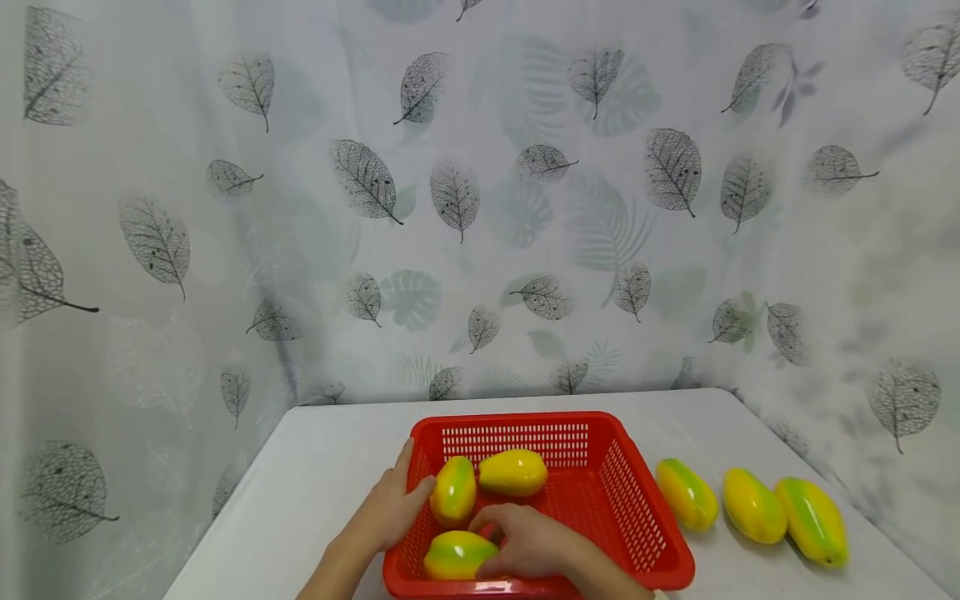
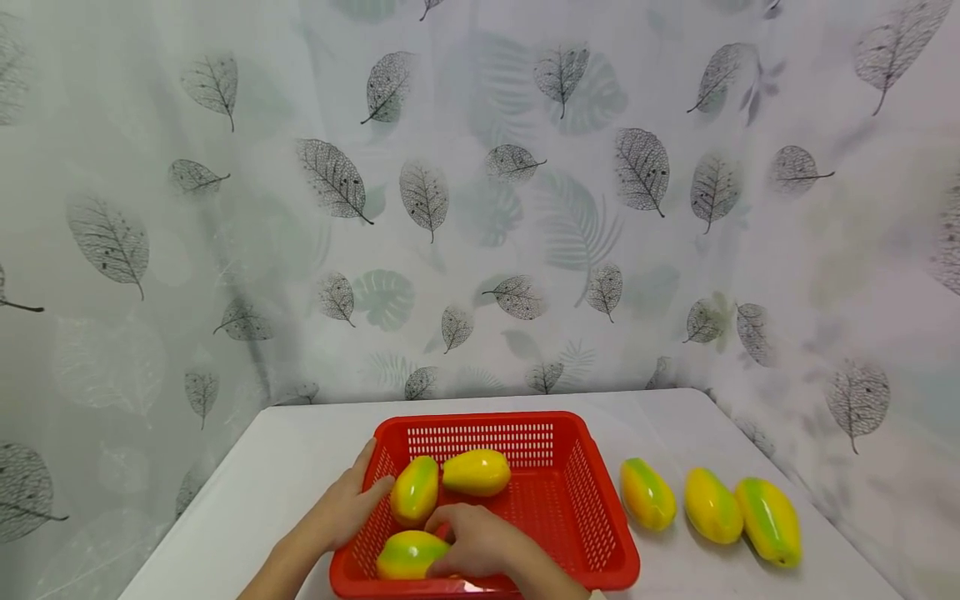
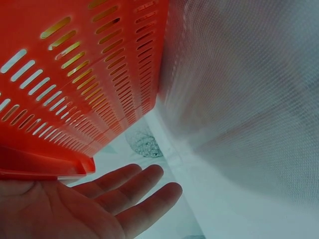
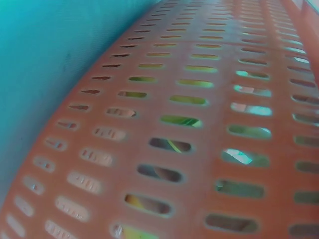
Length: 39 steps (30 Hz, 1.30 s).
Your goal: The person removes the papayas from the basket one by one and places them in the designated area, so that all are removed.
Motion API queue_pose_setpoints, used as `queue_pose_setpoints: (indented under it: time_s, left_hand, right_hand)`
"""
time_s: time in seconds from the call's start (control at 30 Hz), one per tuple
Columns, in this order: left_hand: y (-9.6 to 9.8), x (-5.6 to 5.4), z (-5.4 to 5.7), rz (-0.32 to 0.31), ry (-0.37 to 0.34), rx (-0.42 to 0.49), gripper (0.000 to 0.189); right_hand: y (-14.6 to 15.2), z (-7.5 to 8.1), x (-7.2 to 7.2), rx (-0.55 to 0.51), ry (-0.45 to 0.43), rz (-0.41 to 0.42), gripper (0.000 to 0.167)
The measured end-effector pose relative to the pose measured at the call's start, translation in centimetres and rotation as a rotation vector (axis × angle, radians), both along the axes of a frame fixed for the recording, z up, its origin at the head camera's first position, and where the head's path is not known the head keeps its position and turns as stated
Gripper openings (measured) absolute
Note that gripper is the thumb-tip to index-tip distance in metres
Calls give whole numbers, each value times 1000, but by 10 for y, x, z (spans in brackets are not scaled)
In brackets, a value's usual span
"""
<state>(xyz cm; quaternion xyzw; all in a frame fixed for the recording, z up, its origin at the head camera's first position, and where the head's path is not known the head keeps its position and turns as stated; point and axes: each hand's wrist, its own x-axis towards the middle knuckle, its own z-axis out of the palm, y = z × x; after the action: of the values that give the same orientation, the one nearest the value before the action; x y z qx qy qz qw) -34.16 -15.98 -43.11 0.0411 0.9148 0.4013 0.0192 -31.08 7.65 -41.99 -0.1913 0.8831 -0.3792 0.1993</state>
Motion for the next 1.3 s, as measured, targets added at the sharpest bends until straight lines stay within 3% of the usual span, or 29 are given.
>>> queue_pose_setpoints:
  time_s: [0.43,0.8,1.03,1.3]
  left_hand:
    - [0,0,1,-12,-8,34,83]
    - [-1,-1,1,-1,-17,23,83]
    - [-1,-2,1,-4,-29,36,84]
    - [-2,-2,0,-7,-30,44,83]
  right_hand:
    - [23,12,0,-60,-13,-58,39]
    - [55,38,4,-68,38,-107,49]
    - [78,48,6,-18,58,-218,58]
    - [100,49,12,-14,63,-299,65]
